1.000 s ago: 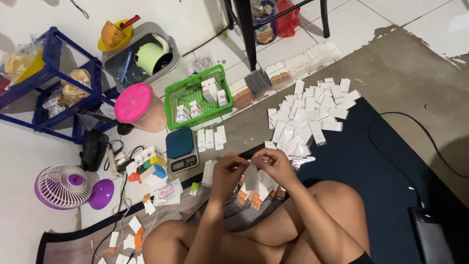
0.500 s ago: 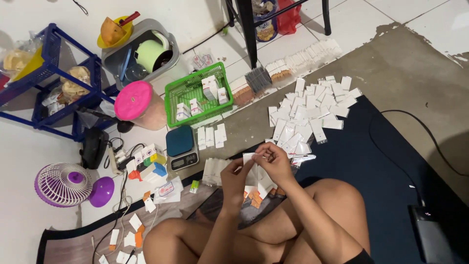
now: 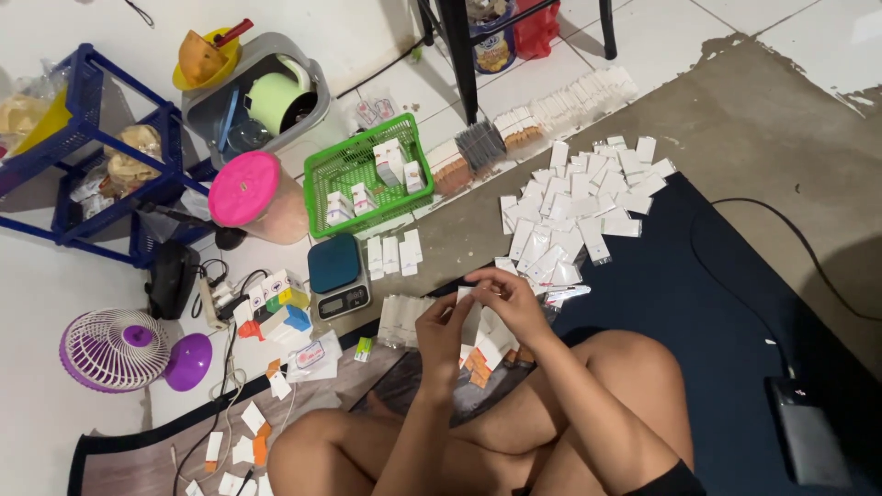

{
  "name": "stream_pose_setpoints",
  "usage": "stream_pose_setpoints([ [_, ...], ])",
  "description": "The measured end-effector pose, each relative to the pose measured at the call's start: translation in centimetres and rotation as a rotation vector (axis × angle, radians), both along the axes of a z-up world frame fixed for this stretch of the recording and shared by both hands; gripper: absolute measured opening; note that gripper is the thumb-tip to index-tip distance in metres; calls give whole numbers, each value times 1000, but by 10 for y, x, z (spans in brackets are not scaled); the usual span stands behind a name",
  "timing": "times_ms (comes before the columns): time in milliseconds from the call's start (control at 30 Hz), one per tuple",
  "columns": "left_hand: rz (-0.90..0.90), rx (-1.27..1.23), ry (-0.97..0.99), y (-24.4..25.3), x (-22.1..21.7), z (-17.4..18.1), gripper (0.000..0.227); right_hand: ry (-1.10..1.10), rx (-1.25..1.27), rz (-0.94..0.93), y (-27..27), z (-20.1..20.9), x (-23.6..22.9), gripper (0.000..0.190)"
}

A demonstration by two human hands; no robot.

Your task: The person places small white boxes into clear plastic sleeves by hand, and then stacks the sleeved boxes together on the floor.

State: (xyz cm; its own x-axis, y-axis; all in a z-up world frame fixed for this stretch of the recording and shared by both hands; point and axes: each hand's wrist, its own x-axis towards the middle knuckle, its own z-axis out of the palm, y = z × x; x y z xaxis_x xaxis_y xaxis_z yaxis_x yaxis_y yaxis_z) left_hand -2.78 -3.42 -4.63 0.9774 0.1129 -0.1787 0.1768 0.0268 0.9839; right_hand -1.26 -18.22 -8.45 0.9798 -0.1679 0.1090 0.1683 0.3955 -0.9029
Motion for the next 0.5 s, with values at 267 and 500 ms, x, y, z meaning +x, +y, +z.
stream_pose_setpoints([
  [267,-42,137,-24,34,10,-59,20,115,-184,55,-7,-9,9,23],
  [500,-19,254,68,78,17,-58,32,638,-1045,175,-98,-49,75,35],
])
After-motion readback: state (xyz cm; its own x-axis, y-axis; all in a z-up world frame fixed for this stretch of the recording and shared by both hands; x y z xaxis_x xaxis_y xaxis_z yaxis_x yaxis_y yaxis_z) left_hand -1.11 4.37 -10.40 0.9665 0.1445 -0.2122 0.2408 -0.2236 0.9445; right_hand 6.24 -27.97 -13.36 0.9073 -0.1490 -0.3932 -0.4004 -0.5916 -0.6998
